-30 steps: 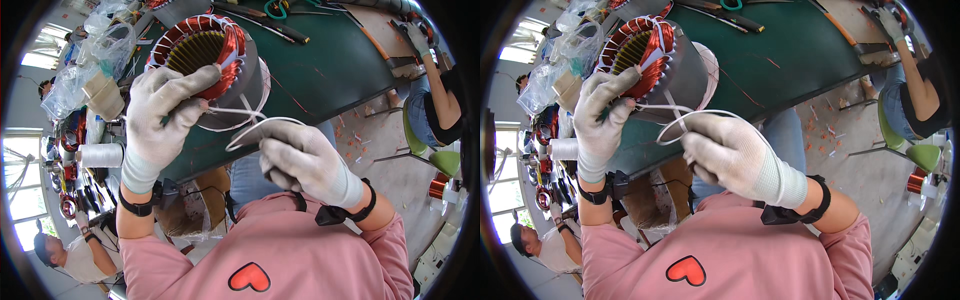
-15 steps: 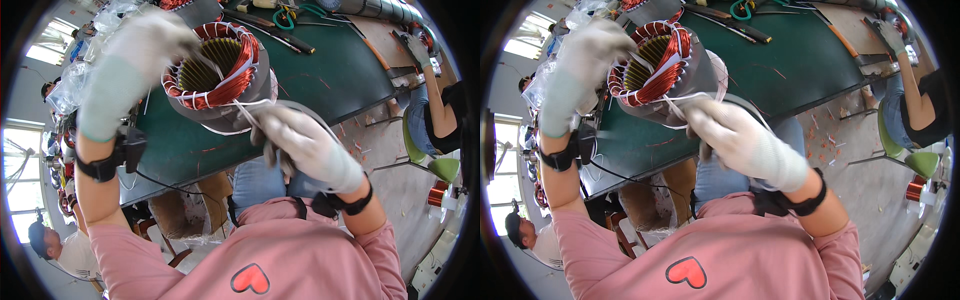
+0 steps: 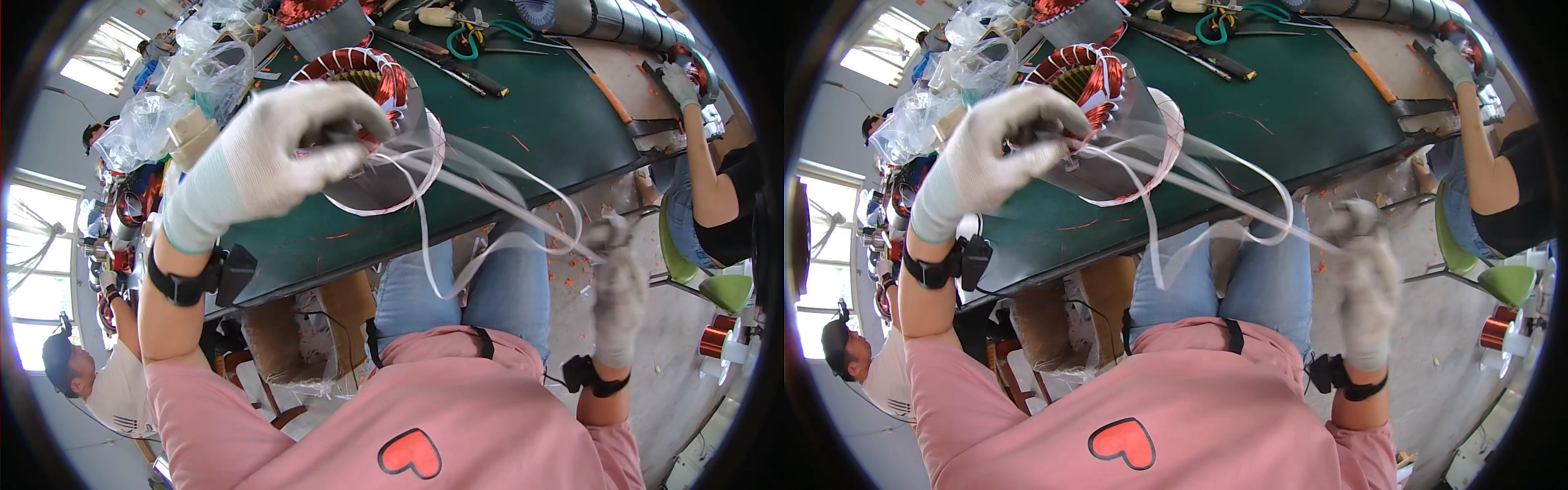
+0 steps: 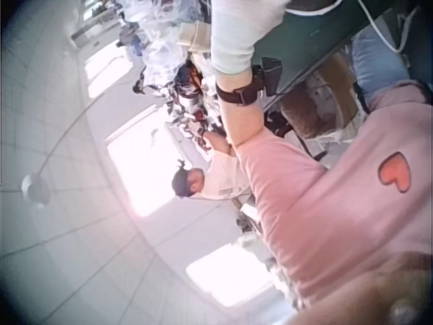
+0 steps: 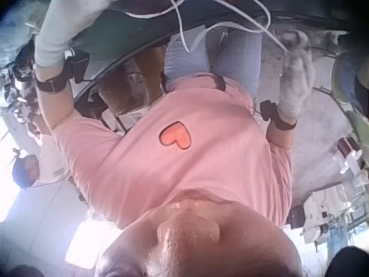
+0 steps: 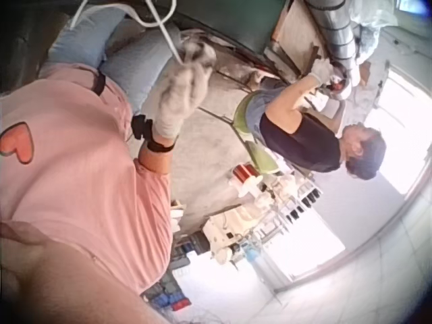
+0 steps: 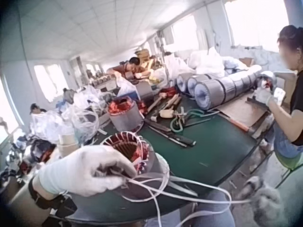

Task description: The person is winding and securing wire around motor stators using thread, scissors, and a wooden mallet.

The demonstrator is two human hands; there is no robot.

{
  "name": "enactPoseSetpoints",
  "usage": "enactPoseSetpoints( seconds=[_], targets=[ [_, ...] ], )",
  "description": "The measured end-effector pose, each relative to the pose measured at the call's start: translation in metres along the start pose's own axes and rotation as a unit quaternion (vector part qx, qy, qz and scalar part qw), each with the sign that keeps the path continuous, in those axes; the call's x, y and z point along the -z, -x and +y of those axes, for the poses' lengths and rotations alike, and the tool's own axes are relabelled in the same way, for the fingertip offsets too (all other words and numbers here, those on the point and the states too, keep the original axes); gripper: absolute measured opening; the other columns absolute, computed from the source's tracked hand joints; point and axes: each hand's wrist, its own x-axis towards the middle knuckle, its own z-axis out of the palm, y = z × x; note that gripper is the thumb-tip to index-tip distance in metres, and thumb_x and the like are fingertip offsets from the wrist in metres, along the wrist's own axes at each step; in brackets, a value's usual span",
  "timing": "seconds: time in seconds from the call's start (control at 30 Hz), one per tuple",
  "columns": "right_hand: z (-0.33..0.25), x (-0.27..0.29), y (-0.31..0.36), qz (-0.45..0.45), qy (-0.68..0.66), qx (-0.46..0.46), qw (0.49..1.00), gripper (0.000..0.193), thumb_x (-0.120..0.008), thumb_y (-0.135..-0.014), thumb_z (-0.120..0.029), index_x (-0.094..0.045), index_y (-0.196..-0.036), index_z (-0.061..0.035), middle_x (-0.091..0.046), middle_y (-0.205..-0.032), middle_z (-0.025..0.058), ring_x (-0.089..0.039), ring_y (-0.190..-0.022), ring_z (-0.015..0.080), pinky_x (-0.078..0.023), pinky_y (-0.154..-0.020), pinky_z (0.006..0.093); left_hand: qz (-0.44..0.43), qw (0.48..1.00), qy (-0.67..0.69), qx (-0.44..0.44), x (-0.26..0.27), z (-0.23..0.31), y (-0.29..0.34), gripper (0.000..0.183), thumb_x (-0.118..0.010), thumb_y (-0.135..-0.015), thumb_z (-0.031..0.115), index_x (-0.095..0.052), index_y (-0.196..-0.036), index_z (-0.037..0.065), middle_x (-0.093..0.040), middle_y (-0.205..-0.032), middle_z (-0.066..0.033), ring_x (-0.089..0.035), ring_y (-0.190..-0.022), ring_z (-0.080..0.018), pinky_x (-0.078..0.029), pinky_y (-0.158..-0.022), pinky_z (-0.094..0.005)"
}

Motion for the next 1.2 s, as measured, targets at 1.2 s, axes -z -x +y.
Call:
enactPoseSetpoints(
  seconds=[1.2],
  targets=[
    [-0.036, -0.214, -0.051, -0.162, -0.165, 0.201, 0.952, 0.01, -0.067, -0.094, -0.009, -0.066, -0.088, -0.0015, -0.059, -0.084, 0.0106, -0.061, -0.073, 0.0248, -0.05, -0.067, 0.0337, 0.369, 0.916, -0.151, -0.042, -0.078, -0.027, 0.013, 0.039, -0.078, -0.083, 0.032, -0.061, -0.107, 0.006, -0.066, -0.092, -0.0093, -0.062, -0.084, -0.0321, -0.048, -0.082, -0.0432]
  ],
)
